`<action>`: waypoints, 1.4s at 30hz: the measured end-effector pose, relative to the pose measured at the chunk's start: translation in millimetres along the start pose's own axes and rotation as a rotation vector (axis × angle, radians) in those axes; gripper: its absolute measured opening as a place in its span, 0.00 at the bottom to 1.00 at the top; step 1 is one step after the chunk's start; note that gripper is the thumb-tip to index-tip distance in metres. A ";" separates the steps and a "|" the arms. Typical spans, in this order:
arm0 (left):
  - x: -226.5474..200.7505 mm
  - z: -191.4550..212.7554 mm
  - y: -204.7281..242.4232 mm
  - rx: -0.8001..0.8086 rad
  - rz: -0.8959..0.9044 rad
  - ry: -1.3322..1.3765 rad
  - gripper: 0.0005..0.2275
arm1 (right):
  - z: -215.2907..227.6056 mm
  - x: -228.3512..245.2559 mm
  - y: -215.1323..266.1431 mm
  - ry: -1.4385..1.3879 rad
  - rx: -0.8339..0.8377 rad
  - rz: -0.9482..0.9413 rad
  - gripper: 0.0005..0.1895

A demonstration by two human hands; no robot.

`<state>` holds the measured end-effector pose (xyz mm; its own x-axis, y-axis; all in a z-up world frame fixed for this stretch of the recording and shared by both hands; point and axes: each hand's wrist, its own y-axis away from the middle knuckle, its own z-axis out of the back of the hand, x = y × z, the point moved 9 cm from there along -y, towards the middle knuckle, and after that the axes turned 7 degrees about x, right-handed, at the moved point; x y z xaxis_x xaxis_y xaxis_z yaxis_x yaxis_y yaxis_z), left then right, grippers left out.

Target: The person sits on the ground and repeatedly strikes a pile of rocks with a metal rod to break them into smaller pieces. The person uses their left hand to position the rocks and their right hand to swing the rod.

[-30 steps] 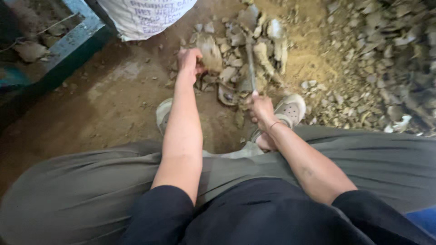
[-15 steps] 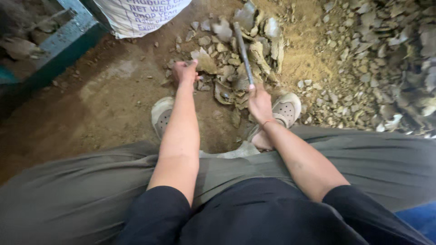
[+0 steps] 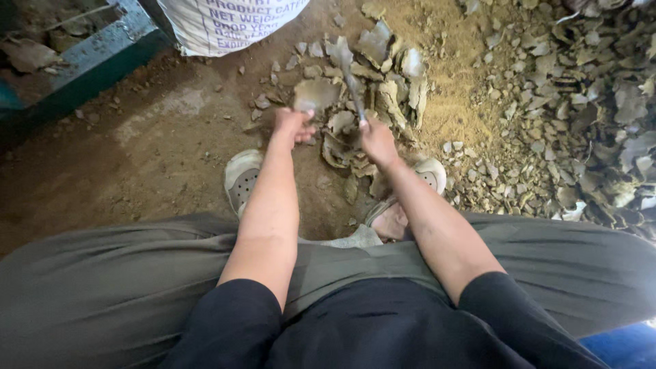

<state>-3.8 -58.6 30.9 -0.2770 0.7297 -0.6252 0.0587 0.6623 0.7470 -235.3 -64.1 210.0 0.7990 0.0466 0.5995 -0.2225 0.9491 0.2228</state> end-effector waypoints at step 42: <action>-45.8 -69.7 147.0 -0.429 -0.660 -1.221 0.31 | -32.6 -95.4 46.3 -0.104 0.062 -0.443 0.21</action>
<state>-49.3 -6.5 185.1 0.8465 0.1506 -0.5107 -0.1001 0.9871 0.1252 -303.6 -14.4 138.0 0.7649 -0.3941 0.5095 0.0921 0.8498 0.5190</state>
